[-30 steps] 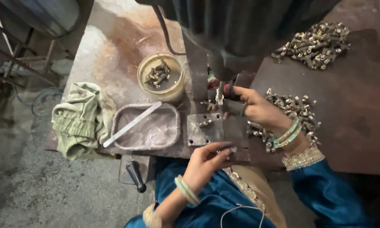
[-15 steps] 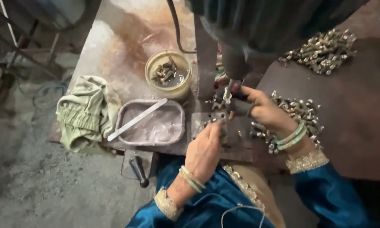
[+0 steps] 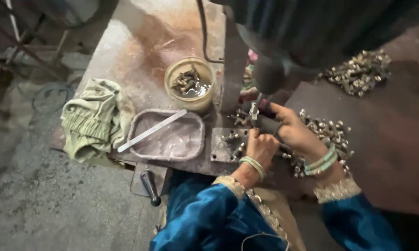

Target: The person picks small metal fittings one at a time from a pile on the workbench, holds each under a bench-mounted tapping machine to cut threads, dips finished fittings into a bowl of liquid, and places them into a separate finished pile.

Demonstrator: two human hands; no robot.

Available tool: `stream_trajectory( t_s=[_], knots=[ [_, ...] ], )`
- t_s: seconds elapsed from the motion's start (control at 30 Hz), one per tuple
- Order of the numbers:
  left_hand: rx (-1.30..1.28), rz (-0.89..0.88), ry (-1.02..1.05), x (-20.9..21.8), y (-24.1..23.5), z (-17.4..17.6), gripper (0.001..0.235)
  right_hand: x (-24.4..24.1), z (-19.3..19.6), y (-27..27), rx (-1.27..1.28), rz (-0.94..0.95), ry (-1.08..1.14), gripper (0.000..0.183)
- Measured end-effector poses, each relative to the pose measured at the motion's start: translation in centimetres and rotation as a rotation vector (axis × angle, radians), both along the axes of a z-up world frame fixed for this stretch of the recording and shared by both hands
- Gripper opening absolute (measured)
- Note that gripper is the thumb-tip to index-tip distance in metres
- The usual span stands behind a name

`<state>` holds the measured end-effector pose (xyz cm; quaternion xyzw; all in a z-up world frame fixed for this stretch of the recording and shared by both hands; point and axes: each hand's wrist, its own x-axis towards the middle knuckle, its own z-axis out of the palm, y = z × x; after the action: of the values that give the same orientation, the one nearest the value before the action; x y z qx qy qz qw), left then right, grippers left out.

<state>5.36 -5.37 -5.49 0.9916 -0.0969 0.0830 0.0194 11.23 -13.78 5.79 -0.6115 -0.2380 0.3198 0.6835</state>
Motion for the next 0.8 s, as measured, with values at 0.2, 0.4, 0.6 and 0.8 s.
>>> stream_trajectory(
  t_s=[0.2,0.4,0.6,0.8],
  knots=[
    [0.025,0.041,-0.18,-1.1,-0.8,-0.8,0.007,0.0,-0.7,-0.8,0.052,-0.022,0.038,0.065],
    [-0.407,-0.108,-0.245,-6.7,2.1,5.8,0.017,-1.3,0.5,0.3,-0.032,-0.139,0.005,0.053],
    [-0.757,0.126,-0.196,-11.6,13.6,10.8,0.009,-6.5,-0.8,3.0,0.266,-0.402,-0.019,0.05],
    [-0.69,0.327,-0.248,-10.0,20.5,6.8,0.01,-6.0,-5.1,2.5,0.207,-0.546,-0.151,0.056]
  ],
)
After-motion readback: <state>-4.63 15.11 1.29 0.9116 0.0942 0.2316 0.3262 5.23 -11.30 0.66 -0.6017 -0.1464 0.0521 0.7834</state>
